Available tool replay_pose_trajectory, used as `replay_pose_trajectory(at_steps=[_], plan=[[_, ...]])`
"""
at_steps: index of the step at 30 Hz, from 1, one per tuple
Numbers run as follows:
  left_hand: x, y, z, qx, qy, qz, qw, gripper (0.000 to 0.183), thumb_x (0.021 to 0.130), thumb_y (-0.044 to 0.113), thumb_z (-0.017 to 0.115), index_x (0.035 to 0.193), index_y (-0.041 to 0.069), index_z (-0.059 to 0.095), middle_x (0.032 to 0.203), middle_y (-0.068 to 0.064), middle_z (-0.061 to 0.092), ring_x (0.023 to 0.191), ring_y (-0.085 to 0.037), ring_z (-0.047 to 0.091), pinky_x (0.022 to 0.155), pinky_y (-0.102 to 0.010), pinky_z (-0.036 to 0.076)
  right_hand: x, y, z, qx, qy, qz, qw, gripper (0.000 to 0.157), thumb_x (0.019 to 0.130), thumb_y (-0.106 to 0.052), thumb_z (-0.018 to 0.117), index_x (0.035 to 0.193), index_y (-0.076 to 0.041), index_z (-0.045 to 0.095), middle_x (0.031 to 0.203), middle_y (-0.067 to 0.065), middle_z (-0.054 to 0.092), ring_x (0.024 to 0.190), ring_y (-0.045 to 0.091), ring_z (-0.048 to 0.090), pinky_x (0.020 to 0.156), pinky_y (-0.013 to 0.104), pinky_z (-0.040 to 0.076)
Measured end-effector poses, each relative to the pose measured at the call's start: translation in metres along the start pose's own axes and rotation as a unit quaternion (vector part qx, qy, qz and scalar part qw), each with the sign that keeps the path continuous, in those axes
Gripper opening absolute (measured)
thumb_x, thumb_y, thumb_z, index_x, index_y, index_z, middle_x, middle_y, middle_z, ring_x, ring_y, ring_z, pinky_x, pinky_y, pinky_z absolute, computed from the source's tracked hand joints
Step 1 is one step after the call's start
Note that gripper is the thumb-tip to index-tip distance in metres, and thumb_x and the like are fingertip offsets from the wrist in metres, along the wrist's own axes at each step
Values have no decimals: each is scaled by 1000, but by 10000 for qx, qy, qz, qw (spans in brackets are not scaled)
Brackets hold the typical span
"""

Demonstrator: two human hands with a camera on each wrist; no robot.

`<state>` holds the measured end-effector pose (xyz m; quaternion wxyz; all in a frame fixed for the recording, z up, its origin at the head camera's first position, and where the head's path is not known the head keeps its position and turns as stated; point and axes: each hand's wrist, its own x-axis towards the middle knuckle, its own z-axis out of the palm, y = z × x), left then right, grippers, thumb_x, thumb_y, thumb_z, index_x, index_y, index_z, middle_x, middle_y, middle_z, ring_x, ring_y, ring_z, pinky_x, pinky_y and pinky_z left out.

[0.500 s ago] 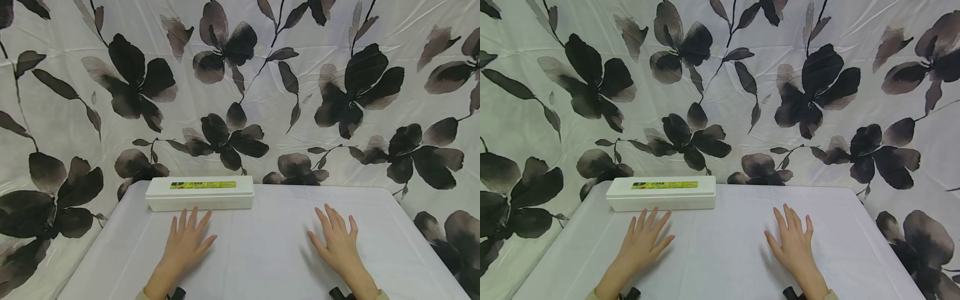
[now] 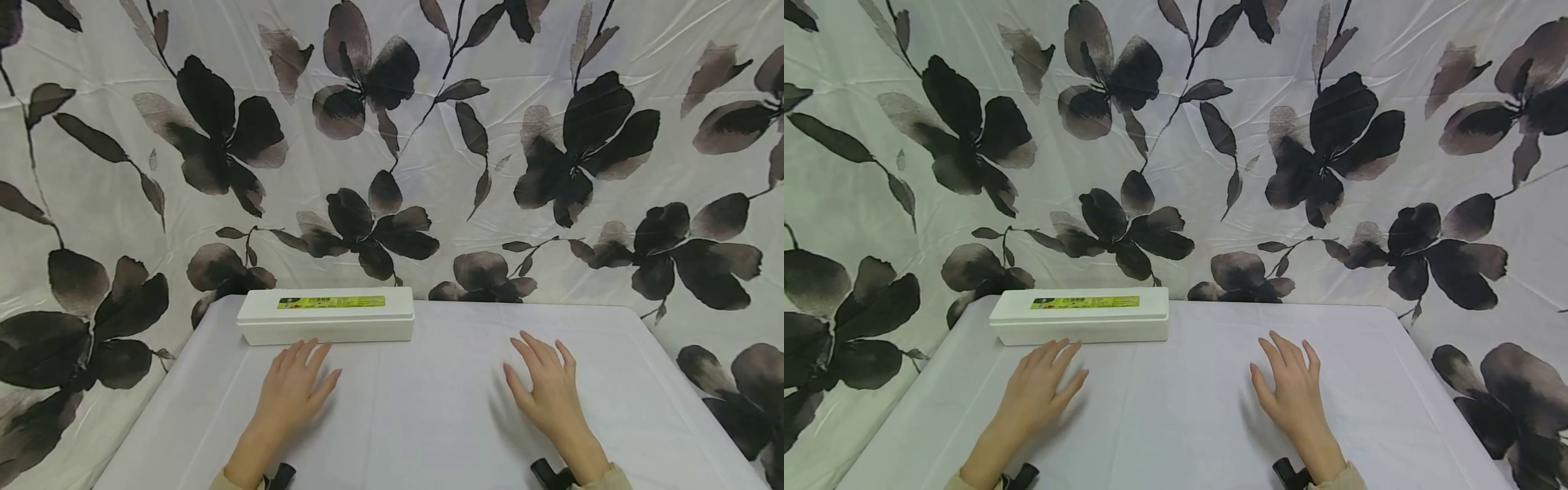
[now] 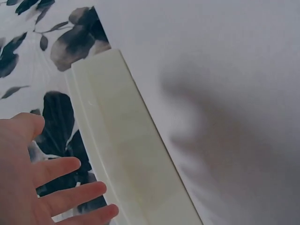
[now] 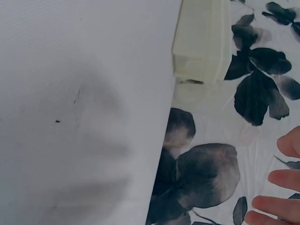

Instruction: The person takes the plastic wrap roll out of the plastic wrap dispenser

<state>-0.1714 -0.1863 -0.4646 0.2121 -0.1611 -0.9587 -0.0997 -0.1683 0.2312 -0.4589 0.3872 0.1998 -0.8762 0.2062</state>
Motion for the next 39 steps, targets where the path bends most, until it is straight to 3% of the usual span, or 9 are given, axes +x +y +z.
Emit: replay_pose_trajectory(at_steps=[9, 15, 18, 26, 33, 39], plan=[[5, -11, -5, -281, 635, 90, 9975, 45, 90, 35, 68, 123, 5, 65, 117, -15, 65, 113, -38, 58, 92, -56, 46, 7, 1, 6, 357, 305, -139, 9988, 33, 84, -16, 64, 109, 4, 69, 113, 21, 69, 103, 38, 63, 116, 44, 23], [8, -20, -12, -478, 840, -49, 9953, 41, 88, 31, 70, 119, 4, 66, 115, -15, 67, 111, -36, 59, 87, -55, 48, 15, 2, 11, 555, 438, -131, 9974, 30, 86, -15, 62, 107, 4, 70, 107, 19, 71, 98, 36, 66, 116, 41, 26], [9, -26, -15, -578, 906, -192, 9940, 40, 88, 29, 70, 118, 4, 67, 115, -16, 67, 110, -37, 59, 85, -55, 48, 20, 2, 15, 652, 518, -89, 9965, 28, 86, -13, 62, 107, 4, 71, 105, 19, 72, 95, 37, 67, 114, 42, 28], [7, -49, -15, -942, 1147, -619, 9870, 34, 89, 24, 70, 116, 4, 67, 114, -16, 68, 107, -39, 61, 79, -58, 49, 29, 1, 29, 975, 780, 8, 9922, 25, 79, 2, 68, 104, 2, 72, 100, 14, 74, 89, 35, 68, 100, 60, 39], [5, -66, -17, -1586, 1274, -1400, 9690, 29, 94, 17, 65, 119, 4, 66, 118, -18, 65, 110, -39, 58, 82, -60, 46, 42, -5, 39, 1218, 746, 326, 9892, 21, 82, 2, 67, 102, 2, 72, 97, 15, 73, 89, 35, 68, 98, 58, 41], [6, -80, -16, -2291, 1940, -1663, 9393, 26, 93, 3, 64, 119, -2, 64, 117, -20, 58, 102, -30, 54, 81, -41, 43, 52, -13, 49, 1776, 724, 765, 9785, 22, 83, 5, 68, 105, 4, 71, 96, 17, 73, 89, 34, 67, 96, 55, 44]])
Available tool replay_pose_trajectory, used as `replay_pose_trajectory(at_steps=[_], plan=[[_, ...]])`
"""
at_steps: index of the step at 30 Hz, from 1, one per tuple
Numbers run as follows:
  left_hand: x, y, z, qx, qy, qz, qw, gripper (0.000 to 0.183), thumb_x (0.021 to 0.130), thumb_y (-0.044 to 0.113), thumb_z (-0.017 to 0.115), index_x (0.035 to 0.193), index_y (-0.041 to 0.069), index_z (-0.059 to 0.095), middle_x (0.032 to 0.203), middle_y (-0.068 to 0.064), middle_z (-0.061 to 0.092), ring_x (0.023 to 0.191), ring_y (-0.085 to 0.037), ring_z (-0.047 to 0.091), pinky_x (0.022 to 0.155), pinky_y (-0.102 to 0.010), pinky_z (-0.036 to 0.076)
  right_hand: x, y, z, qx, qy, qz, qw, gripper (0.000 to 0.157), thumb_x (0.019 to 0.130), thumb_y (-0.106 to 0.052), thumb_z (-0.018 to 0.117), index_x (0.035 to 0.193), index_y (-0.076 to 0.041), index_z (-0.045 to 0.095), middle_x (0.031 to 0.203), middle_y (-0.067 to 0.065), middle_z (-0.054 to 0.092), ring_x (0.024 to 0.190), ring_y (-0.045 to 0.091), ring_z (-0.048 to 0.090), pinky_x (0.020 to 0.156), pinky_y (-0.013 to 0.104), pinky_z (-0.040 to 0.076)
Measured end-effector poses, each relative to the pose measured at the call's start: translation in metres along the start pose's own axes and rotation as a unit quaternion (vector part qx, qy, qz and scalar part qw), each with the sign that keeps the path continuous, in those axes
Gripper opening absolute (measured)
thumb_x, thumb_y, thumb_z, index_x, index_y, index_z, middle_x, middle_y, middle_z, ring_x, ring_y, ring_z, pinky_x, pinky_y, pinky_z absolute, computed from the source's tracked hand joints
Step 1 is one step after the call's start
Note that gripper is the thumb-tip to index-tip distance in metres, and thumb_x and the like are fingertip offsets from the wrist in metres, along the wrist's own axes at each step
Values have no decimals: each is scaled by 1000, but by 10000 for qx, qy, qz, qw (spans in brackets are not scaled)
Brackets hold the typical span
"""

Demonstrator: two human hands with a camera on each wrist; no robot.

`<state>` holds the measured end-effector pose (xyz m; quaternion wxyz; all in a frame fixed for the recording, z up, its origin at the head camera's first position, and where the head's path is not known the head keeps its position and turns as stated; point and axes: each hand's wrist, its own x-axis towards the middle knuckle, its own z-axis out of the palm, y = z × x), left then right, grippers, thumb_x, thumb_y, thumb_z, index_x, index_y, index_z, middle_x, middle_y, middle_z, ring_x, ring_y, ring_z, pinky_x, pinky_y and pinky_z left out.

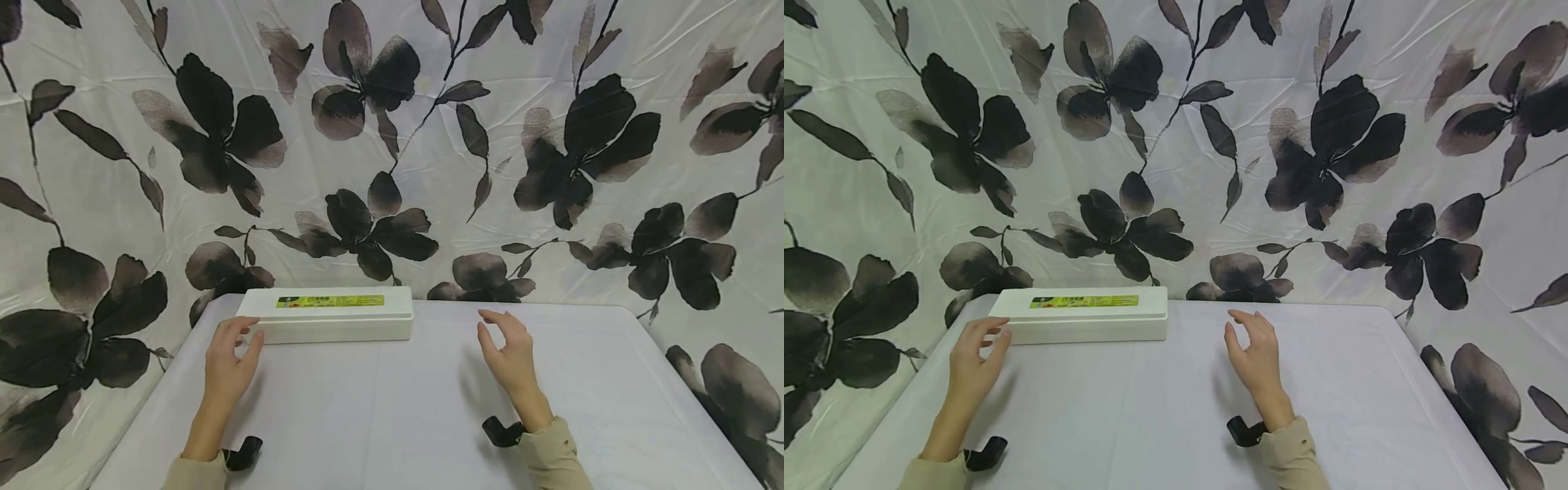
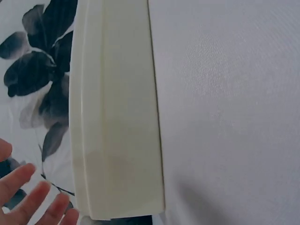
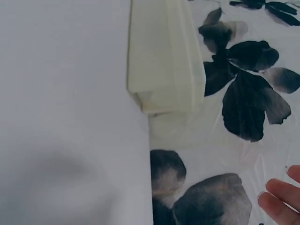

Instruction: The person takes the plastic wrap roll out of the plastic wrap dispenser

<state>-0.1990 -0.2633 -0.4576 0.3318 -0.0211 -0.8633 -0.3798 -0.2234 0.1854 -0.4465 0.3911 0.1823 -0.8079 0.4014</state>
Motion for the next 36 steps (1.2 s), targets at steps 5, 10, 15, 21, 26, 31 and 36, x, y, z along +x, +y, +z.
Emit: replay_pose_trajectory(at_steps=[5, 10, 15, 21, 26, 31, 36], plan=[[2, -5, -4, -479, 65, -769, 9959, 39, 96, 3, 58, 134, -3, 51, 132, -22, 42, 116, -32, 43, 90, -37, 37, 4, -5, 9, 567, -206, 1004, 9931, 25, 87, 1, 67, 112, 3, 70, 106, 14, 73, 95, 31, 67, 92, 41, 45], [2, -10, -8, -940, -152, -1774, 9795, 52, 103, 16, 49, 150, 5, 31, 148, -17, 29, 132, -34, 34, 100, -43, 34, 3, -8, 18, 979, -519, 1887, 9758, 30, 92, -6, 65, 121, 0, 66, 116, 13, 70, 104, 31, 65, 96, 46, 42], [5, -16, -10, -1563, -345, -2513, 9546, 58, 106, 26, 40, 156, 9, 16, 158, -12, 22, 140, -33, 28, 112, -48, 29, 3, -13, 27, 1574, -746, 2703, 9469, 33, 96, -9, 61, 128, 0, 61, 126, 15, 65, 115, 31, 62, 99, 46, 46], [5, -28, -9, -1997, -799, -3215, 9222, 64, 106, 37, 30, 160, 14, 2, 164, -12, 11, 148, -34, 18, 118, -53, 18, 3, -24, 41, 2524, -877, 3511, 8974, 41, 103, -13, 51, 139, 5, 49, 140, 22, 53, 128, 33, 52, 106, 31, 40], [-2, -35, -6, -2875, -1160, -3428, 8868, 68, 107, 43, 27, 159, 17, -7, 166, -9, 2, 151, -26, 9, 121, -41, 7, -12, -14, 63, 3497, -1229, 3651, 8540, 55, 107, -25, 37, 150, 8, 28, 155, 26, 30, 145, 36, 28, 119, 49, 15], [-9, -44, -4, -3614, -1431, -3236, 8626, 70, 108, 46, 22, 157, 13, -15, 166, -8, -7, 152, -21, -2, 121, -36, -1, -25, -12, 81, 4665, -1649, 3704, 7861, 62, 109, -29, 21, 153, 11, 3, 162, 28, 0, 150, 37, -2, 120, 46, -4], [-11, -51, -2, -3821, -1611, -2898, 8626, 72, 107, 48, 19, 157, 8, -14, 166, -9, -11, 151, -22, -7, 120, -37, -4, -37, -16, 94, 5050, -1909, 3655, 7583, 64, 109, -32, 17, 153, 11, -3, 162, 26, -8, 150, 36, -10, 120, 43, -6]])
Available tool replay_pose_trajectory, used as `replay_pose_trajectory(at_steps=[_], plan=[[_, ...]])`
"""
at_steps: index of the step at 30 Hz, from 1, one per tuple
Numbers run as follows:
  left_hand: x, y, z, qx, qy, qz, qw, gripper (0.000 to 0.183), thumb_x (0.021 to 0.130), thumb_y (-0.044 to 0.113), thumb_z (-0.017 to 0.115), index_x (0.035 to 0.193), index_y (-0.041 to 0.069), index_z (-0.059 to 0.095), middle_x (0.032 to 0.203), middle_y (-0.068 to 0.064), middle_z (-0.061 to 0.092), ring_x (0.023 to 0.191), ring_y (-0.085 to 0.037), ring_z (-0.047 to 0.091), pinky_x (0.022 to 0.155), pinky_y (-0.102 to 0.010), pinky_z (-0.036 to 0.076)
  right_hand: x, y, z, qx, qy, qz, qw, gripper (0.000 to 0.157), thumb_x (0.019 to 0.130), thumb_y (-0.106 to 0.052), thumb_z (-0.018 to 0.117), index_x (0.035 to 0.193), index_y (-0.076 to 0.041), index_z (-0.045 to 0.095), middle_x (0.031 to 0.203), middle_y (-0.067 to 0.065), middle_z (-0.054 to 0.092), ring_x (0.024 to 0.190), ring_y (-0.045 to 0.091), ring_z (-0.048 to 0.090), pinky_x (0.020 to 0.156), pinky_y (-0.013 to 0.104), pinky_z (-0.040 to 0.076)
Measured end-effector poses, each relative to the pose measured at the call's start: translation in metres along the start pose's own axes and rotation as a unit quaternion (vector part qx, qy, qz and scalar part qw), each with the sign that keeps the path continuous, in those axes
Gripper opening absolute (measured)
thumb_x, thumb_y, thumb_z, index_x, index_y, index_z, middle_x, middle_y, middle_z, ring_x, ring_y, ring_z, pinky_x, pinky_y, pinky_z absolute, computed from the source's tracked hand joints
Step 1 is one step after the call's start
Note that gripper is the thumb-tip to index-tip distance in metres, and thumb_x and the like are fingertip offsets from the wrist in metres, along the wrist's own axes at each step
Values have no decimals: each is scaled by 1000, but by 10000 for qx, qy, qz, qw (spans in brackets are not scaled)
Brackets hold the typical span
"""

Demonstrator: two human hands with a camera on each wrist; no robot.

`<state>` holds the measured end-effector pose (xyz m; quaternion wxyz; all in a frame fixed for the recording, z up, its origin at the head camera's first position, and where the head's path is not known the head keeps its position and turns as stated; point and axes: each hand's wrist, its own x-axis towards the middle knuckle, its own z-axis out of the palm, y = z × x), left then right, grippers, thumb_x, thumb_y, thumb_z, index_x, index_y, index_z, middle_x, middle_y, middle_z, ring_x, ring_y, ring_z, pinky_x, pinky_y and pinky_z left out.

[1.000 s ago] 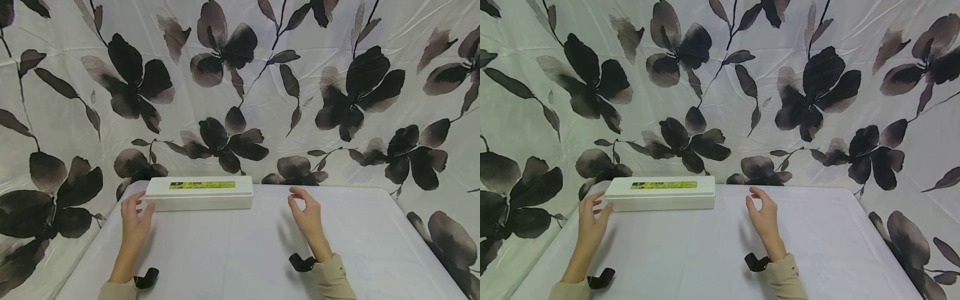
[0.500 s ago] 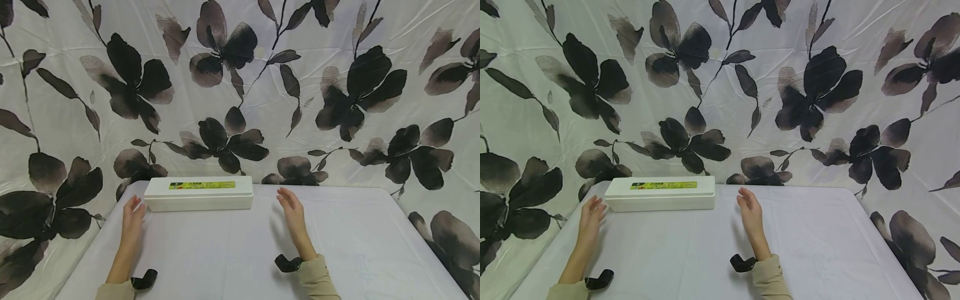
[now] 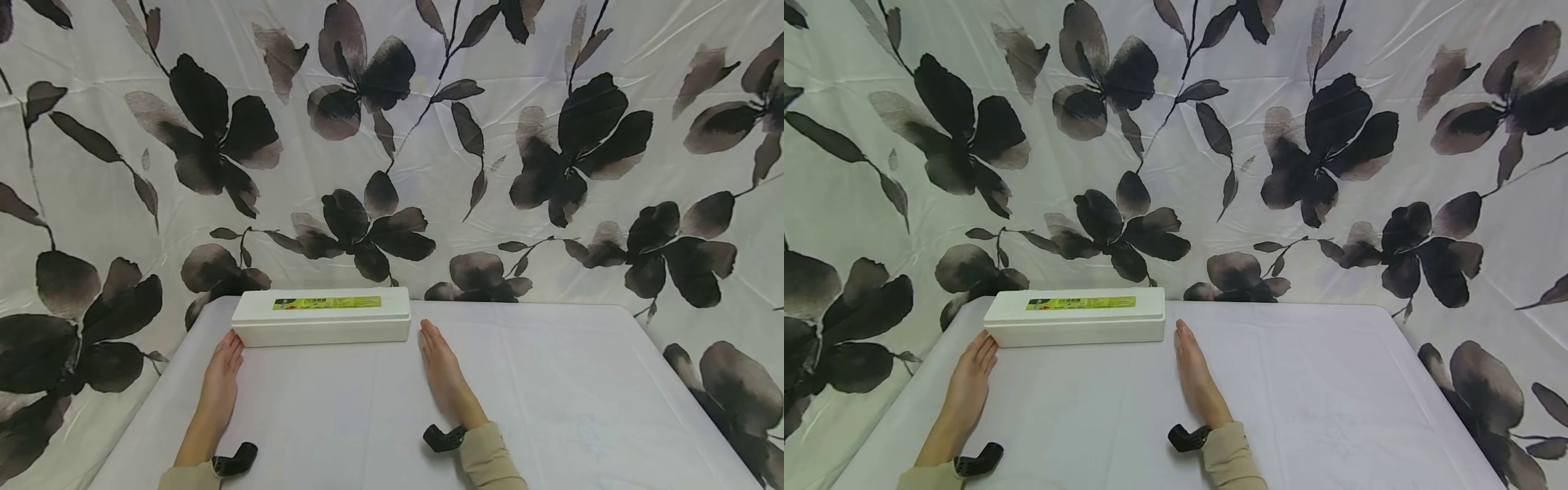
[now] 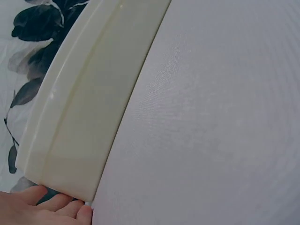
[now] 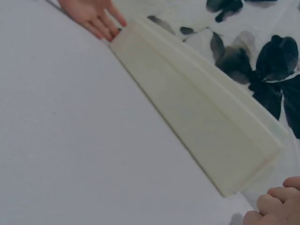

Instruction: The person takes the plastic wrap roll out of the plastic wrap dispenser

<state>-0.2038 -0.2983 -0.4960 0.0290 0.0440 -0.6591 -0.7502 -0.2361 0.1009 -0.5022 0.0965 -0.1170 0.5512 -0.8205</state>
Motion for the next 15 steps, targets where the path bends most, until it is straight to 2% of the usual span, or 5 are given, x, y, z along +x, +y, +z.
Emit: replay_pose_trajectory(at_steps=[8, 15], plan=[[-18, -4, 1, 35, -126, 207, 9997, 72, 107, 48, 18, 156, 6, -14, 165, -7, -15, 151, -20, -12, 120, -37, -7, -6, 15, 5, -498, -407, 314, 9974, 66, 108, -39, 14, 155, 6, 0, 164, 20, -5, 151, 31, -5, 120, 42, -3], [-29, -6, 4, 186, -89, 257, 9995, 73, 107, 49, 18, 156, 5, -13, 165, -7, -15, 150, -22, -13, 119, -39, -8, -13, 19, 3, -632, -619, 192, 9959, 67, 108, -40, 17, 156, 4, 0, 165, 18, -3, 152, 30, -2, 120, 42, -1]])
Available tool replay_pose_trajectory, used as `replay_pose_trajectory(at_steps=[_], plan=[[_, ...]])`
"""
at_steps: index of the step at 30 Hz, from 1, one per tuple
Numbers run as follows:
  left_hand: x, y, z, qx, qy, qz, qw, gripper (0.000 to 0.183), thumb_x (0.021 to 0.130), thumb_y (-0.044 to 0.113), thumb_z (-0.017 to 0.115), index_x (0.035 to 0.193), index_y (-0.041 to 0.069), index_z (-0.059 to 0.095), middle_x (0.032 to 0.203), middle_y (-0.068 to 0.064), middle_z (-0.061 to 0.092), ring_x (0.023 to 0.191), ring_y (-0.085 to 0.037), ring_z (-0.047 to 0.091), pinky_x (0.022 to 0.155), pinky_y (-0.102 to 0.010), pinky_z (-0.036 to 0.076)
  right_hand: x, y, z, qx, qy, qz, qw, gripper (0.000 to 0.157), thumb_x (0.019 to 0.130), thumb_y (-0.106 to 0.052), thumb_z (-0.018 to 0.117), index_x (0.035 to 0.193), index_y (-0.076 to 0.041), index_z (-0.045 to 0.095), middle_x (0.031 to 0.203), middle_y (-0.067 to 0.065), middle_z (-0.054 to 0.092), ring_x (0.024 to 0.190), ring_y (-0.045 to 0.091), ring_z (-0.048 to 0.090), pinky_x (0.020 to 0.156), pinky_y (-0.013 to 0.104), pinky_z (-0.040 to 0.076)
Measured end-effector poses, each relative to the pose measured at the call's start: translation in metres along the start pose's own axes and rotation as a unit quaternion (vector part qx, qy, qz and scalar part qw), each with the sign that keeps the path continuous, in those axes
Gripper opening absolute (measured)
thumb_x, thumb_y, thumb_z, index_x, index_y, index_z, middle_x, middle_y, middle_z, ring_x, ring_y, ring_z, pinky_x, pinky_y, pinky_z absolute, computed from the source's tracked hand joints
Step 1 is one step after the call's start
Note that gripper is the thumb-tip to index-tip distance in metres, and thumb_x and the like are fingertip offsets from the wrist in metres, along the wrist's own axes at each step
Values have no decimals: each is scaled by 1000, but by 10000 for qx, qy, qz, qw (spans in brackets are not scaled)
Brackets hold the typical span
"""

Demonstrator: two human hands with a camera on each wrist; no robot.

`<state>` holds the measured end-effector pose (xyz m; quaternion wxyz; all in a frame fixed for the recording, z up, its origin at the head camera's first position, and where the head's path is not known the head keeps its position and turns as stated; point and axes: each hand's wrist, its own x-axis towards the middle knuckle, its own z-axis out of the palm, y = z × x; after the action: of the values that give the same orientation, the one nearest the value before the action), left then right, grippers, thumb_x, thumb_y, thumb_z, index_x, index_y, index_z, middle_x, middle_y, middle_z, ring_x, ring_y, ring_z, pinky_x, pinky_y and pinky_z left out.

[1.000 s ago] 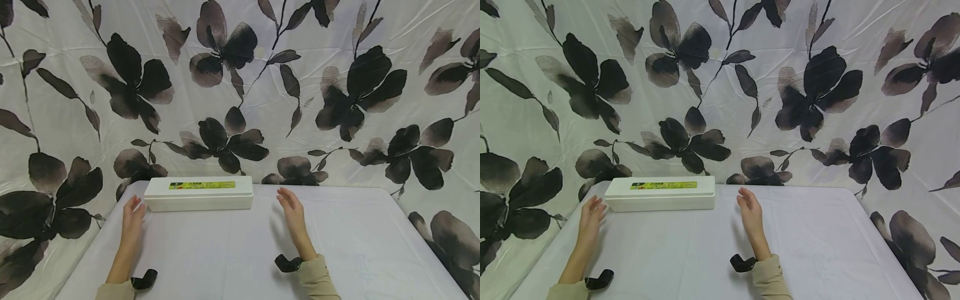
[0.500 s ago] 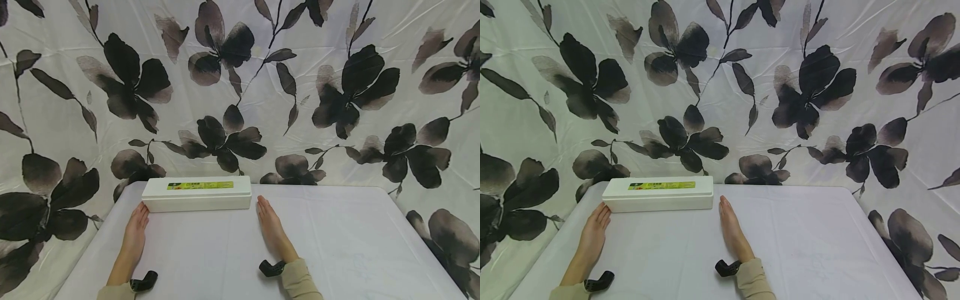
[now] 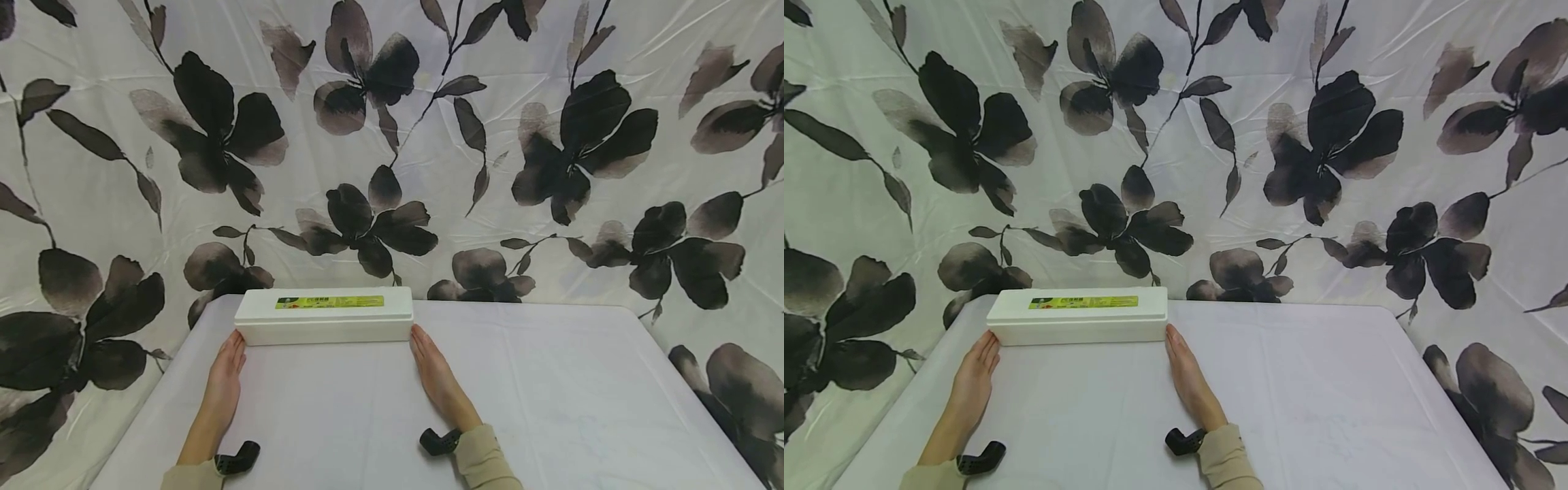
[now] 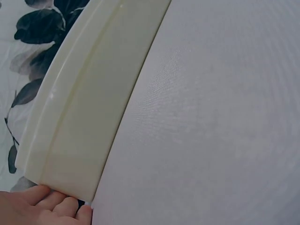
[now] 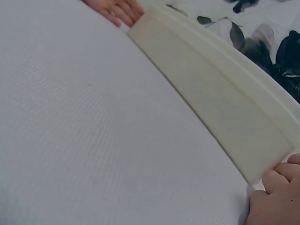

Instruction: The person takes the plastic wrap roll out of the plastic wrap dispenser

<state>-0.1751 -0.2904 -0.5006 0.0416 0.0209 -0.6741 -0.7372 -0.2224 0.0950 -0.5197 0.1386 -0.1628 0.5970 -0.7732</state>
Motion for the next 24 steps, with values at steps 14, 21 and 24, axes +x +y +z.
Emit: replay_pose_trajectory(at_steps=[14, 21, 24], plan=[[6, -2, 0, 246, 4, 6, 9997, 73, 106, 51, 18, 157, 6, -11, 165, -6, -14, 151, -22, -10, 120, -37, -6, 1, -3, 2, -98, 144, 163, 9997, 67, 109, -39, 22, 156, 3, 2, 165, 17, 0, 151, 30, 0, 120, 47, -2], [13, -3, -3, 420, -42, -9, 9991, 72, 107, 50, 17, 157, 7, -10, 165, -6, -13, 151, -22, -10, 120, -36, -4, 4, -2, 4, -71, 227, 65, 9997, 69, 109, -40, 22, 155, 7, 3, 164, 20, 0, 151, 32, 1, 120, 47, -2], [16, -3, -4, 429, -54, -10, 9991, 72, 107, 51, 17, 157, 7, -10, 165, -6, -13, 151, -22, -10, 120, -35, -4, 6, 0, 4, -186, 308, 88, 9993, 69, 109, -43, 21, 156, 5, 6, 165, 18, 4, 151, 30, 4, 120, 47, 1]])
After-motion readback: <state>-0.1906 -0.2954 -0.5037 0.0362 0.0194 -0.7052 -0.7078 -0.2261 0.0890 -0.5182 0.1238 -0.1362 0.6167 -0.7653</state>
